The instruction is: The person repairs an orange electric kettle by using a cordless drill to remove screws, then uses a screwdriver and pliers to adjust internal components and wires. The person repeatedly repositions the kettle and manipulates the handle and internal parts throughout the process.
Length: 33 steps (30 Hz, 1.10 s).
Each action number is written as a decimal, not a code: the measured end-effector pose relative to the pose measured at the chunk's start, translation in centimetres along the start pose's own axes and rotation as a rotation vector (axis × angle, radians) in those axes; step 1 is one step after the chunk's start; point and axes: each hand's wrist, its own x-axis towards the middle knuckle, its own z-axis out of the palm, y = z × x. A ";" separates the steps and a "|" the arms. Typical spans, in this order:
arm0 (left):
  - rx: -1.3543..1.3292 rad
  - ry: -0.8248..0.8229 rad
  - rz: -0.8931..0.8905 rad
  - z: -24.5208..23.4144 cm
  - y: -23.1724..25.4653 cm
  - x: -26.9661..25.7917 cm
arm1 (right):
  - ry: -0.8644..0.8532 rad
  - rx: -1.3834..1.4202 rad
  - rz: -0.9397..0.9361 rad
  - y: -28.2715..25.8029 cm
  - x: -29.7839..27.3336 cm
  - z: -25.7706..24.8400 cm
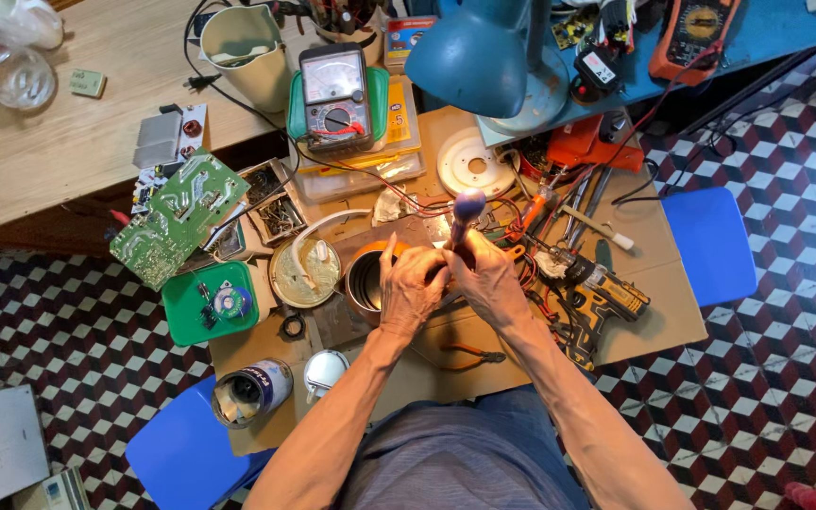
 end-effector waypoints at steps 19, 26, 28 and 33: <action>0.051 -0.143 0.117 -2.3 -0.3 -0.3 | 0.133 0.140 0.240 1.6 -3.0 0.9; 0.055 -0.120 0.117 -2.3 -0.7 -0.5 | 0.079 0.186 0.202 1.1 -3.7 1.1; 0.064 -0.122 0.115 -2.3 -0.7 -0.5 | 0.070 0.183 0.240 0.9 -3.8 0.9; 0.064 -0.124 0.116 -2.4 -0.5 -0.6 | 0.103 0.253 0.240 0.3 -4.1 0.5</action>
